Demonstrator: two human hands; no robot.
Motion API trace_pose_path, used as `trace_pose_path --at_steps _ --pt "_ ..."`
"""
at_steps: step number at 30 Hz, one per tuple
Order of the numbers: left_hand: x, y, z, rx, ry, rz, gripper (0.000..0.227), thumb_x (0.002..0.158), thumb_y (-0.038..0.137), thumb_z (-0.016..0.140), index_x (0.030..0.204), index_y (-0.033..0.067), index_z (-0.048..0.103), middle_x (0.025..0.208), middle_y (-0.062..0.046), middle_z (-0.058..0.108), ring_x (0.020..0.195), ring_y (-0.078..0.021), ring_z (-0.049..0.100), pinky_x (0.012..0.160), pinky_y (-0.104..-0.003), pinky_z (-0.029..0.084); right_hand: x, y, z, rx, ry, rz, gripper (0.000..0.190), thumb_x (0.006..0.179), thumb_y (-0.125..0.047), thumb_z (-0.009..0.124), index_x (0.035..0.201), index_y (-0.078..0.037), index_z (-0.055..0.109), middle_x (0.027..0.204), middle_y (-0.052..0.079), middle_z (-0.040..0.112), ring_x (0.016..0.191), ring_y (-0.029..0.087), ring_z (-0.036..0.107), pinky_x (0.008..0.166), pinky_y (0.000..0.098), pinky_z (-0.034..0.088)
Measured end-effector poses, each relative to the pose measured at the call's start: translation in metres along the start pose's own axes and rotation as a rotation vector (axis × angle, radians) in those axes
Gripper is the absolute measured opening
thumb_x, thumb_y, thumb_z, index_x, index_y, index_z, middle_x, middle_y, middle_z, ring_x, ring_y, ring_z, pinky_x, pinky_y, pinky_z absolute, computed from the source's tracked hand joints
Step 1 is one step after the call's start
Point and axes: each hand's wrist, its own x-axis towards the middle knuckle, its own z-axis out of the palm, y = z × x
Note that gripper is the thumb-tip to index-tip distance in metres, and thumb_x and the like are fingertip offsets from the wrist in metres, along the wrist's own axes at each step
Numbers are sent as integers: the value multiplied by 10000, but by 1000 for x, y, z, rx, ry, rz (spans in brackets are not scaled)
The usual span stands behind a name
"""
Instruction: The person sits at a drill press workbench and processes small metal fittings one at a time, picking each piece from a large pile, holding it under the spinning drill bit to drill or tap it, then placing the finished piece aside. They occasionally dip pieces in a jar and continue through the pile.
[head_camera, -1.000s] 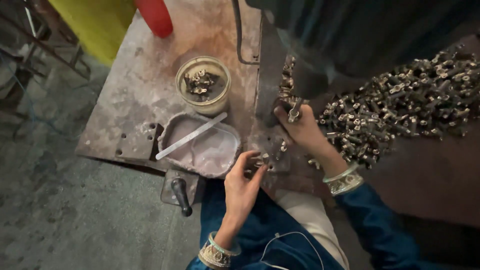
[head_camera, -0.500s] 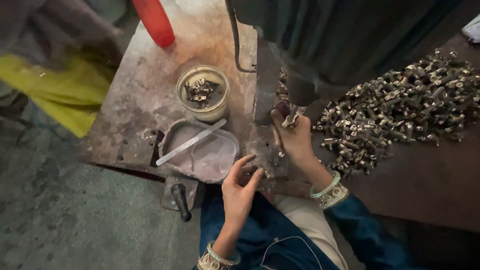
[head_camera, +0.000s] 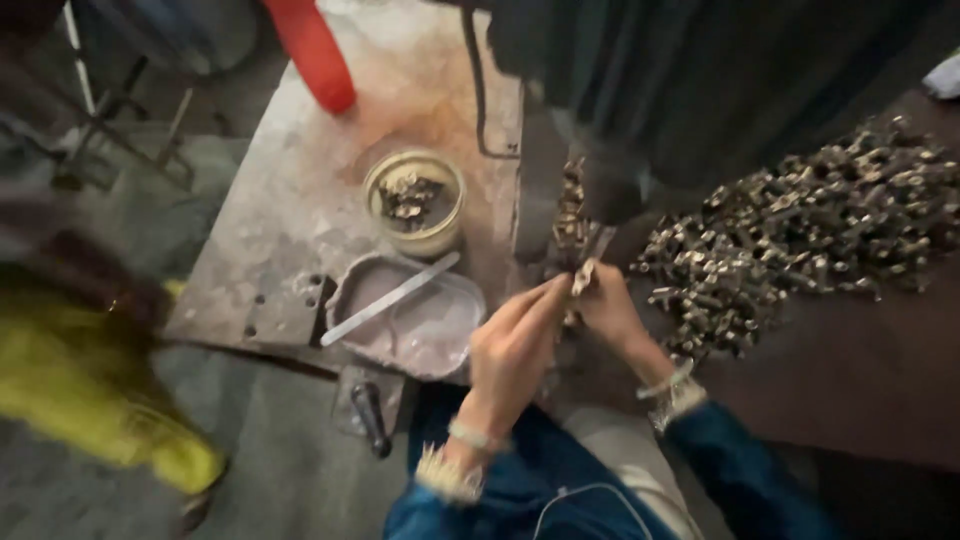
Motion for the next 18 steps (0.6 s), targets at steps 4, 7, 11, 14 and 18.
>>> trace_pose_path --at_steps 4,7,11,14,18 --pt "-28 -26 11 184 -220 -297 378 936 31 663 1302 124 687 1096 -113 724 976 -308 735 848 -404 596 -18 -45 4 -34 -33 -212 315 933 -11 667 1246 20 655 1127 77 752 1042 149 684 890 311 571" --pt "-11 -13 9 243 -310 -453 369 879 101 723 1247 97 705 972 -156 707 858 -365 696 712 -453 554 -16 -71 4 -478 97 -146 476 842 -9 716 1309 19 630 908 149 741 768 218 726 727 359 571" --pt "-9 -10 6 -117 -131 -313 298 909 112 755 1194 57 687 1024 -156 695 891 -345 693 740 -414 564 -39 -105 7 -570 -136 -300 645 745 -64 821 1326 28 558 1032 233 709 915 341 707 743 417 583" --pt "25 -25 -20 -93 -81 -336 282 920 81 738 1198 52 699 971 -146 697 828 -290 695 719 -375 561 -42 -136 -7 -681 -213 -41 538 795 -165 820 1263 -24 594 1017 197 734 809 297 746 709 411 607" --pt "50 -72 -40 299 18 -333 354 1020 66 675 1371 26 651 1021 -139 713 831 -276 680 702 -361 544 -50 -91 -16 -920 -319 -407 377 739 21 651 1111 -34 669 1193 281 685 890 354 735 744 380 631"
